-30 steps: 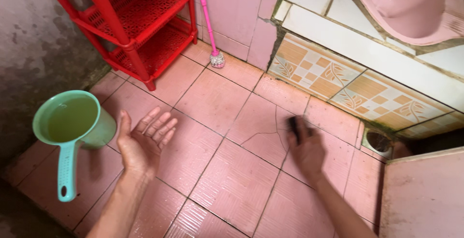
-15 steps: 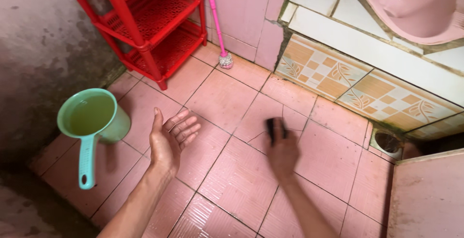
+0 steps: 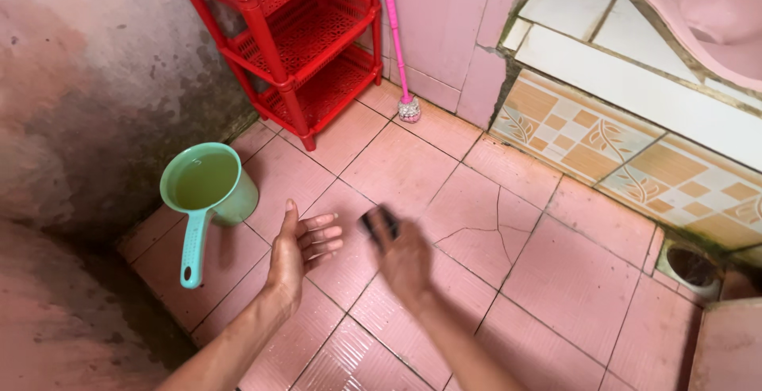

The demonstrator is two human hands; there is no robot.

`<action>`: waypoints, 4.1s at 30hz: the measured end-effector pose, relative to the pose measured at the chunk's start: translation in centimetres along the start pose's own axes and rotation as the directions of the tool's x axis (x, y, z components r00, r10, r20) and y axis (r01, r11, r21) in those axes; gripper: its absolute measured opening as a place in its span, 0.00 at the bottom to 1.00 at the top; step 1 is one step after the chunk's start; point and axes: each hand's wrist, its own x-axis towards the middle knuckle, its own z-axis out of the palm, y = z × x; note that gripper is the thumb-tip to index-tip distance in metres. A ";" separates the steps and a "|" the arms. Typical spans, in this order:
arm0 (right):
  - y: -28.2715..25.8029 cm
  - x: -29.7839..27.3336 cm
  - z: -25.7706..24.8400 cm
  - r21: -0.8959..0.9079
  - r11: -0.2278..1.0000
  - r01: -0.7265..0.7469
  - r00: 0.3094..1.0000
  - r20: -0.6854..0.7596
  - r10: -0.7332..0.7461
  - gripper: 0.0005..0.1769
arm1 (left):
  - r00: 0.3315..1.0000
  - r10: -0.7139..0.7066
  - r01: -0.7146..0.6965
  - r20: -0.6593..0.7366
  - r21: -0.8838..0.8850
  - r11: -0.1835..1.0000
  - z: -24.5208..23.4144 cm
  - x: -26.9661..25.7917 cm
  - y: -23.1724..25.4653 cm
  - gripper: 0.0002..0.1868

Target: The person pours a cleaning powder onto the tiled floor and scrubs the surface with a sponge. They move systematically across the floor, focusing on the grout lines and a cracked tile area.

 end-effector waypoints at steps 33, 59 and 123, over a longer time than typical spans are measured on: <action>-11.9 -0.5 1.1 0.046 0.999 0.027 0.973 -0.229 -0.016 0.37 | 0.983 0.139 -0.180 -0.121 -0.477 0.860 -3.6 -1.6 -1.4 0.43; -15.0 -16.0 -3.0 -0.272 0.865 -0.422 0.862 0.173 0.476 0.53 | 0.904 0.358 -0.240 0.233 -0.416 0.877 -3.3 -14.2 -6.0 0.36; -12.4 -36.8 -10.5 -0.240 0.762 -0.601 0.798 -0.128 0.589 0.39 | 0.959 0.122 -0.042 0.255 -0.297 0.954 -10.5 -18.6 -11.0 0.36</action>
